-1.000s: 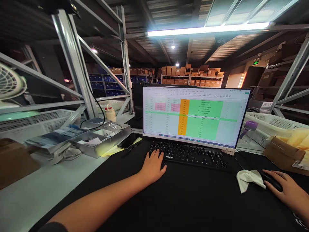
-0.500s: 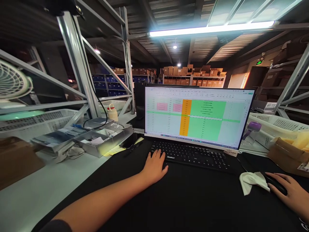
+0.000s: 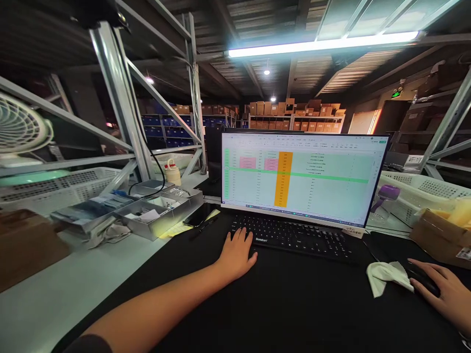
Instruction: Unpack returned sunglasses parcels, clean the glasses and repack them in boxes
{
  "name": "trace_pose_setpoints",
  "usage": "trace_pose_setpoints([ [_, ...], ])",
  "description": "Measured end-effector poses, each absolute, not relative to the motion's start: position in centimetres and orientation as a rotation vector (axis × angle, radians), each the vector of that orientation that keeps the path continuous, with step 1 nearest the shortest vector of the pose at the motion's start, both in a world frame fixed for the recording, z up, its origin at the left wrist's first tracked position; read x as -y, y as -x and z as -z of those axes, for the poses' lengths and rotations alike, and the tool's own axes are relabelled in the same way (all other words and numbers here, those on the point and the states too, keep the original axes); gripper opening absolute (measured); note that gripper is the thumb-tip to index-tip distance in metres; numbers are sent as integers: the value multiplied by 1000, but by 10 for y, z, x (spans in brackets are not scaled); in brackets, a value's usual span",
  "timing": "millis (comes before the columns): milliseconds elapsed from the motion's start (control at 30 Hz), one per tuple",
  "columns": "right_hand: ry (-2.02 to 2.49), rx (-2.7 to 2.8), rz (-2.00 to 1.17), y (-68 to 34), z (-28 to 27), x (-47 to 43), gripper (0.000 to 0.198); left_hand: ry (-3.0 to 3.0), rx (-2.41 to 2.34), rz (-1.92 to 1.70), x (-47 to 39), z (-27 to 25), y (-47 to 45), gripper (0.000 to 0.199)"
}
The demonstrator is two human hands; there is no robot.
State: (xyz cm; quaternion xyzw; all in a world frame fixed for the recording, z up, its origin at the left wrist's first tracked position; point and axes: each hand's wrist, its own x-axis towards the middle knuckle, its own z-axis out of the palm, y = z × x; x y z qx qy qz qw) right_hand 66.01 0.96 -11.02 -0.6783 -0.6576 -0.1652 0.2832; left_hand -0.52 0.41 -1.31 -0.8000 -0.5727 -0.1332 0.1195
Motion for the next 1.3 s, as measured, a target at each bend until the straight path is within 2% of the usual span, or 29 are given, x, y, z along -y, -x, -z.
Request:
trace_pose_setpoints([
  [233,1954,1606,310,-598,61,17,62,2340,1666,330,-3,8,4,64],
  [400,2051,1582,390,-555,28,40,62,2305,1645,289,-9,7,3,59],
  [567,1936,1658,499,-495,7,36,47,2304,1603,256,-13,8,4,58],
  [667,1820,1855,409,-440,7,15,40,2293,1607,245,-13,7,4,59],
  [833,1854,1886,307,-384,18,-22,43,2300,1633,213,-13,5,3,59],
  [1067,1915,1837,321,-382,16,-37,35,2306,1623,244,-15,8,4,59],
  [1300,1889,1894,368,-387,11,-35,47,2324,1618,243,-14,8,4,60],
])
